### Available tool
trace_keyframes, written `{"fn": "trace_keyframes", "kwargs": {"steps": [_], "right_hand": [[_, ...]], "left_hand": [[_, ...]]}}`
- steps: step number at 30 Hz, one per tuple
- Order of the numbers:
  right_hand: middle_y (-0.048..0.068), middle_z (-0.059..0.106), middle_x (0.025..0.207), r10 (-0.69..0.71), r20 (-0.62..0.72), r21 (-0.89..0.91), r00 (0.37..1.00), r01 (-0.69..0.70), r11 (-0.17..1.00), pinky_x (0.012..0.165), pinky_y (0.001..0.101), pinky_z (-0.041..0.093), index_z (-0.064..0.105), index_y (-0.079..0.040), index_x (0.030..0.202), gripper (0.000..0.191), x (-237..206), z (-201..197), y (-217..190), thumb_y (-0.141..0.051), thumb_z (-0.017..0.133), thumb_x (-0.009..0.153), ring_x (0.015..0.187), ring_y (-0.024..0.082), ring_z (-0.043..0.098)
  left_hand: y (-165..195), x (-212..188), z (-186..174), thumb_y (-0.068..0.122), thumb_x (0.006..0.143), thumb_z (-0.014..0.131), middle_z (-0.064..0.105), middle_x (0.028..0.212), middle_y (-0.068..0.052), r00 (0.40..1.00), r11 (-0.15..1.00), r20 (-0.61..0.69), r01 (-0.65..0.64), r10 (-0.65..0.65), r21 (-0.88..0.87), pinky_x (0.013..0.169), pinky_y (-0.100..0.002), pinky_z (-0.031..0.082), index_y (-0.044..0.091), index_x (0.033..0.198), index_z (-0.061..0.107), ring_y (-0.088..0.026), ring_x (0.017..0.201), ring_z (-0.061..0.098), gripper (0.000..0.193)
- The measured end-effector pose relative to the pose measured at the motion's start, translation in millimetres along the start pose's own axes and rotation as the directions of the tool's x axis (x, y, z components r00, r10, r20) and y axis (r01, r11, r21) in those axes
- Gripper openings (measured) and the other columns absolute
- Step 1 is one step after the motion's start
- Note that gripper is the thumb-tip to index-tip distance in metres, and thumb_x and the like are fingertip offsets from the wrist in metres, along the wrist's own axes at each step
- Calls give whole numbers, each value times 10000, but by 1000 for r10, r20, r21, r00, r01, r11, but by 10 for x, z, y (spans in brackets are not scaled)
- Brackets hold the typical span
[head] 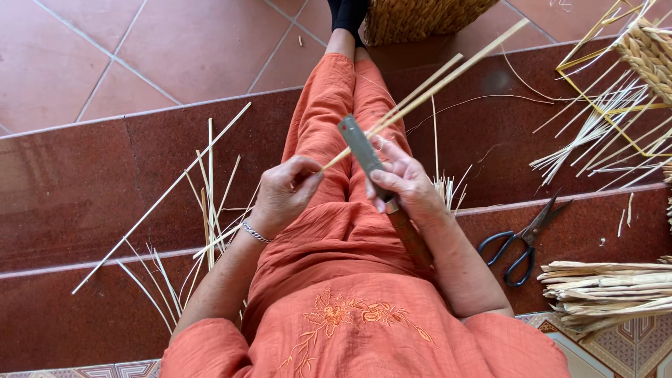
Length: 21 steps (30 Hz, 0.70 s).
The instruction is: The person sits on the floor and uses a knife to split and smooth thin dried plant strips, then uses scissors to trim the ends. The person bundles the prepared strips and continues to process them for weaving.
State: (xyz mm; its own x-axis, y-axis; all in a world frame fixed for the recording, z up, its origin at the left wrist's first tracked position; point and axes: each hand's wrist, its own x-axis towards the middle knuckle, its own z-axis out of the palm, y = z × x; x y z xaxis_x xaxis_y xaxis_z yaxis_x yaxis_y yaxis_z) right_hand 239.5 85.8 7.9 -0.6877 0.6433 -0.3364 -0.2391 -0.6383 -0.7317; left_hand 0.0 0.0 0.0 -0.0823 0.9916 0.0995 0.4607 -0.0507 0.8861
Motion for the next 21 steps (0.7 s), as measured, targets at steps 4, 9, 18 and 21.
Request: {"fn": "trace_keyframes", "kwargs": {"steps": [4, 9, 18, 21], "right_hand": [[138, 686, 844, -39, -69, 43, 997, 42, 998, 550, 249, 524, 451, 44, 1413, 445, -99, -265, 189, -62, 617, 1014, 592, 165, 627], [136, 689, 834, -15, -44, 9, 999, 15, 1000, 525, 244, 518, 479, 21, 1352, 378, -61, -290, 229, -58, 605, 1004, 568, 160, 626], [137, 695, 824, -22, -37, -24, 999, 22, 999, 508, 237, 514, 470, 4, 1274, 303, -106, -252, 228, -73, 601, 1012, 559, 158, 633], [150, 701, 811, -18, -50, -63, 999, 15, 998, 470, 235, 487, 475, 32, 1252, 291, -139, -252, 197, -70, 611, 1016, 536, 164, 629]], "left_hand": [[23, 141, 258, 108, 911, 776, 676, 749, -37, 980, 992, 163, 119, -111, -37, 579, -227, 509, 42, 1076, 702, -51, 636, 594, 192], [-163, 173, 285, 143, 993, 707, 685, 830, 47, 939, 943, 281, 262, -199, -206, 595, -196, 487, 34, 1131, 718, -1, 691, 533, 177], [-367, 63, 416, 173, 993, 712, 609, 820, 52, 858, 713, 427, 488, -286, -504, 521, -163, 426, -2, 1038, 685, 11, 648, 503, 183], [-335, 27, 311, 185, 977, 716, 595, 773, 48, 808, 643, 487, 571, -332, -510, 474, -163, 397, 8, 1047, 685, 7, 585, 487, 193]]}}
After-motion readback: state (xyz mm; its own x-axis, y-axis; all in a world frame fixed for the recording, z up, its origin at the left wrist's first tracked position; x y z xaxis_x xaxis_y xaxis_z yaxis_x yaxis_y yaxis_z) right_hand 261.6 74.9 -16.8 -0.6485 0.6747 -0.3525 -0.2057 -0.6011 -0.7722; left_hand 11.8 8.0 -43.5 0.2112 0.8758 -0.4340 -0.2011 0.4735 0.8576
